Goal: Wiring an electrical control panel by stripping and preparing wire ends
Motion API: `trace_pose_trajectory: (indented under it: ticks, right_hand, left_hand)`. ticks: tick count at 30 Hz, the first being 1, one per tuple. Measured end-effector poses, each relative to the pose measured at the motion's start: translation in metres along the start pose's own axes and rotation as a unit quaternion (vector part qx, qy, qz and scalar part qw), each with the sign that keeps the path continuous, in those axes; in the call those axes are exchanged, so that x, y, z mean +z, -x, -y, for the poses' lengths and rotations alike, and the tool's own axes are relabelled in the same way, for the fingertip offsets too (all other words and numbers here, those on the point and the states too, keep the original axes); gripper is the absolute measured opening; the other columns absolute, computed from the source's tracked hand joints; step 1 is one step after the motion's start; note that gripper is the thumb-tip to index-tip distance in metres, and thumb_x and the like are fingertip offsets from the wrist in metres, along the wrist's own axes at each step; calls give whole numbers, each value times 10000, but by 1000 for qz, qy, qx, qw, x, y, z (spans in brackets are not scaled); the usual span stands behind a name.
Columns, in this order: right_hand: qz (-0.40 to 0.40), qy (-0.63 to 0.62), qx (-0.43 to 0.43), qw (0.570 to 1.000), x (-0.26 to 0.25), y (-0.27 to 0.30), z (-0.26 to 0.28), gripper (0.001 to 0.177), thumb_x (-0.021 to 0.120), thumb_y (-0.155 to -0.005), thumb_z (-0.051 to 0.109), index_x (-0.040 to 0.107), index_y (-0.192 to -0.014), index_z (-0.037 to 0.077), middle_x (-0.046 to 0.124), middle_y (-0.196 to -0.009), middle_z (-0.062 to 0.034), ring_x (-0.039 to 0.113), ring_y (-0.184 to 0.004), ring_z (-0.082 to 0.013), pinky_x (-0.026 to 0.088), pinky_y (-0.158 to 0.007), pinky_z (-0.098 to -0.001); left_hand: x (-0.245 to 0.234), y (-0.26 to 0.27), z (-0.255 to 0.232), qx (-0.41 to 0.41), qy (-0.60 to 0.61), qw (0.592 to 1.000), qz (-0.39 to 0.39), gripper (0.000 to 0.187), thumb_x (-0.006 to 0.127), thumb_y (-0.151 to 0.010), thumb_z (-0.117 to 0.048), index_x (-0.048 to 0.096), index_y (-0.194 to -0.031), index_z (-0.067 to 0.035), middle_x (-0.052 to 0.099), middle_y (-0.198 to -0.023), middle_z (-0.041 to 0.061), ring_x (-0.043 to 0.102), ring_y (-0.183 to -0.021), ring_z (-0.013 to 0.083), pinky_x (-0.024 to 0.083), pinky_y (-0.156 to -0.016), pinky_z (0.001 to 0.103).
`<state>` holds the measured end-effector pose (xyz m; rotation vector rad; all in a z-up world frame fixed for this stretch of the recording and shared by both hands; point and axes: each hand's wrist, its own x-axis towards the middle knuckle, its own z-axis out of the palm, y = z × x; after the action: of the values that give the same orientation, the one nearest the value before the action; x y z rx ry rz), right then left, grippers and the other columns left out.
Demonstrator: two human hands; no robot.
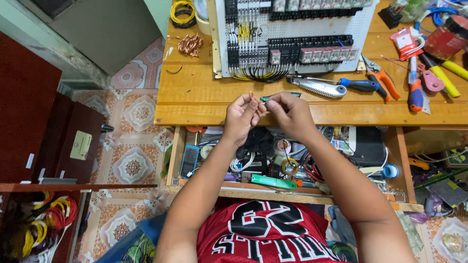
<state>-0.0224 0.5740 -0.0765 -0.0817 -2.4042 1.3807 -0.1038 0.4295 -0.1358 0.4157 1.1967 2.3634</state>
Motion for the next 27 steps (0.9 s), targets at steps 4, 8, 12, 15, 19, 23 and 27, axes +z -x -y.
trace_pose_trajectory:
  ticks: [4, 8, 12, 15, 19, 23, 27]
  right_hand:
    - [-14, 139, -70, 988, -8, 0, 11, 158, 759, -956, 244, 694, -950, 101, 653, -716, -105, 664, -694, -338, 524, -697, -431]
    - [120, 81, 65, 987, -18, -2, 19, 245, 694, -973, 323, 691, -853, 109, 690, -574, -93, 686, -556, -273, 530, -597, -378]
    - [173, -19, 114, 978, -21, 2, 31, 247, 655, -986, 242, 711, -797, 93, 698, -527, -66, 655, -477, -157, 539, -538, -277]
    - [200, -51, 137, 969, -27, 0, 30, 247, 655, -987, 203, 711, -817, 33, 699, -551, -120, 657, -479, -187, 549, -530, -303]
    - [202, -24, 154, 967, -32, -1, 19, 272, 726, -948, 246, 721, -796, 20, 699, -538, -136, 669, -456, -193, 542, -506, -294]
    - [211, 7, 157, 965, -33, -2, 16, 261, 737, -946, 280, 745, -826, 48, 732, -570, -116, 703, -480, -180, 557, -530, -283]
    - [218, 1, 166, 962, -33, -1, 29, 212, 696, -972, 197, 742, -849, 31, 736, -593, -119, 707, -506, -181, 564, -556, -282]
  left_hand:
    - [-12, -8, 16, 17, -89, 996, 15, 123, 616, -1052, -176, 606, -999, -65, 667, -711, 112, 558, -434, 85, 381, -358, 178]
    - [-18, -4, 12, 91, -224, 964, 106, 38, 617, -1031, -63, 629, -998, -48, 641, -666, 95, 611, -481, 114, 437, -448, 196]
    - [-11, 3, 0, 121, -250, 950, 142, 52, 613, -1039, -80, 627, -1000, -49, 635, -618, 84, 602, -489, 123, 469, -505, 212]
    - [-6, 6, -8, 147, -282, 932, 173, 34, 618, -1031, -89, 642, -1024, -67, 640, -603, 78, 615, -510, 146, 503, -555, 236]
    - [-4, 10, -11, 144, -292, 926, 191, 42, 600, -1039, -106, 635, -1040, -82, 642, -594, 60, 600, -506, 146, 509, -577, 255]
    - [-3, 11, -11, 152, -304, 919, 202, 66, 548, -1051, -90, 614, -1061, -86, 643, -590, 69, 598, -497, 178, 515, -584, 279]
    - [-9, 8, -6, 166, -318, 913, 196, 68, 558, -1046, -82, 625, -1054, -87, 691, -666, 71, 660, -562, 192, 545, -622, 312]
